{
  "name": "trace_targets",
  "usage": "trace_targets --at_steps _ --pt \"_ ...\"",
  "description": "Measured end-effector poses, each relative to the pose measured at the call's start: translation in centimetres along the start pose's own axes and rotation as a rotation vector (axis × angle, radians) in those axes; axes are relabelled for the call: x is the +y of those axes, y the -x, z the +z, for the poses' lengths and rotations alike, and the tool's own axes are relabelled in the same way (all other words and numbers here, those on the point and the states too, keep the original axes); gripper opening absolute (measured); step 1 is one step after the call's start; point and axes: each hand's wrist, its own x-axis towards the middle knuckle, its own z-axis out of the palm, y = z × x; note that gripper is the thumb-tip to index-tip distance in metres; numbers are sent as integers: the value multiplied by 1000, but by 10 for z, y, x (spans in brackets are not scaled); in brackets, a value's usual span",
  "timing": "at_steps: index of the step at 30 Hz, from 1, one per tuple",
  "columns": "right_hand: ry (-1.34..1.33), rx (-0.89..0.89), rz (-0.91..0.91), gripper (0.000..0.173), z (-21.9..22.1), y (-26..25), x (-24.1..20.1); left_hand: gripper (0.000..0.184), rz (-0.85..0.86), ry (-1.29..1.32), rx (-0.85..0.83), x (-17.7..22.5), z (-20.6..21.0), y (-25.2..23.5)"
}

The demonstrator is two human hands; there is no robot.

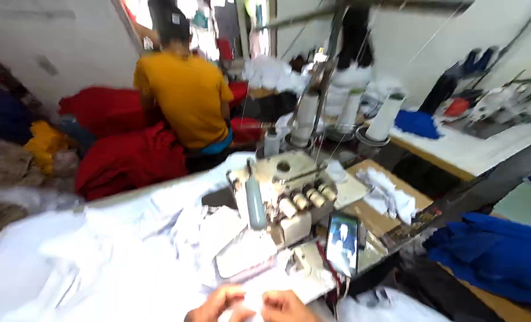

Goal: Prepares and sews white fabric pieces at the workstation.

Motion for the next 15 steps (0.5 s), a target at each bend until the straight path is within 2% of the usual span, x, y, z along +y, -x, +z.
trace_targets --at_steps 2,4,6,10,12,15 --pt "-42 53 56 14 -3 -5 -11 18 -46 -37 86 -1 2 4" --pt "-107 121 56 13 -6 -12 -19 13 -17 41 126 -1 6 2" --pt "-193 154 74 10 -8 -13 -18 17 -13 119 122 4 12 2" --pt "-244 127 130 7 -8 -7 -25 28 1 341 -2 22 15 0" --pt "-229 118 130 8 -11 -5 -25 22 -2 265 23 18 17 -3" --pt "-186 157 103 11 -16 -2 -17 14 -110 -30 125 -8 24 -8"
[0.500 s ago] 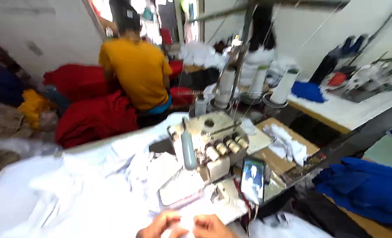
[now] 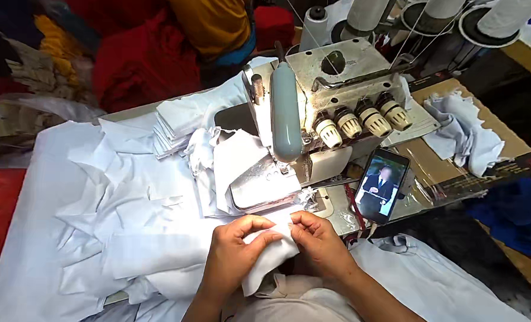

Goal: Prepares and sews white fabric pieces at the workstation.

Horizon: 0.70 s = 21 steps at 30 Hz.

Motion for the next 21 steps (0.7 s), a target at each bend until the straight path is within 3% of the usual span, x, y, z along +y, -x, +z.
trace_targets --at_steps 2,4,6,8,10,14,16,19,21 --pt "-14 15 1 8 -2 0 1 10 -12 36 -14 -2 2 0" --pt "-49 28 23 2 -3 1 0 9 71 247 -119 10 -1 4" --pt "-68 33 44 7 -3 2 -3 9 155 409 -222 21 -2 3" --pt "-68 32 52 4 -2 3 -4 8 111 277 -121 17 2 2" --pt "-45 28 47 2 -2 4 -4 10 -43 131 -9 4 9 -1" --pt "2 13 58 6 -4 5 -4 12 -163 68 22 -7 13 -3" --pt "14 6 54 6 -4 6 -5 10 -129 165 -47 0 10 -1" --pt "28 -1 66 6 -6 4 -5 9 69 436 -271 16 6 2" --pt "19 -1 88 7 -6 3 -5 8 128 443 -303 18 8 1"
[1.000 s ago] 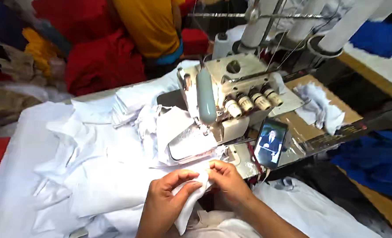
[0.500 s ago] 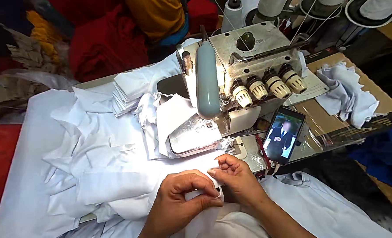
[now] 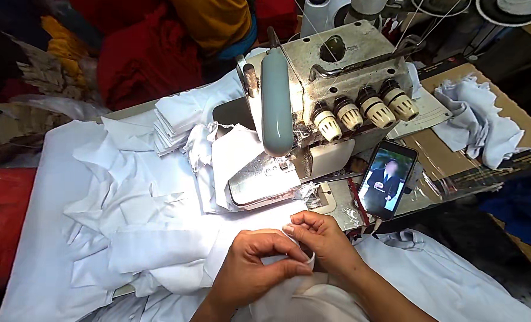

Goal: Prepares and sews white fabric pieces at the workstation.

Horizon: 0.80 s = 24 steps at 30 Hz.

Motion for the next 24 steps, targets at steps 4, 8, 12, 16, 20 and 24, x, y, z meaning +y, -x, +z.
trace_targets --at_steps 4,8,12,16,20,24 --pt "-16 -8 11 8 -2 2 0 9 -214 -322 293 -20 -3 -1" --pt "4 -12 7 8 -3 3 1 9 -305 -285 340 -23 -5 -1" --pt "4 -19 7 7 -2 1 2 7 -158 9 124 -13 -4 2" --pt "-24 -37 30 9 -2 1 3 7 -137 -126 138 -16 0 1" --pt "-37 -32 53 10 -3 2 3 8 -249 -352 320 -29 -5 1" --pt "-29 -35 56 10 -3 1 6 7 -261 -371 340 -30 -5 3"
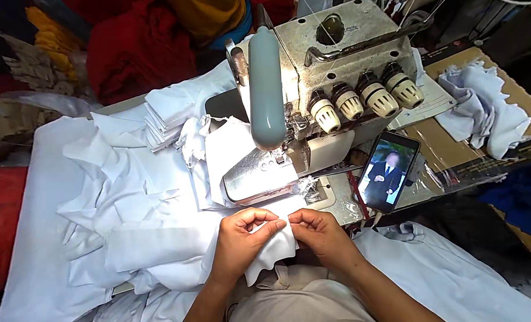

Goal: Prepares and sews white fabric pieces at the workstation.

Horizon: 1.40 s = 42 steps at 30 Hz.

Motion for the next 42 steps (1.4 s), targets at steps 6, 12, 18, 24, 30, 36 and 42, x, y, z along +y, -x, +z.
trace_targets --at_steps 6,12,18,24,30,36,42 --pt "23 -5 7 9 0 0 1 8 -21 -35 -25 -1 -2 -1" --pt "23 -23 -24 7 -4 -2 3 9 32 96 -143 5 -9 0" --pt "-60 2 42 9 2 -7 2 10 296 229 -373 18 1 2" --pt "-22 -21 18 11 -4 -6 6 7 -20 -1 -47 -3 2 -4" --pt "-14 -36 16 11 -4 -6 4 7 -65 12 -61 -3 -1 -5" --pt "29 -53 33 10 -6 -6 2 8 -102 10 -78 -3 -3 -7" --pt "103 -126 -209 14 -7 -2 5 15 -87 33 -116 -4 -4 -10"
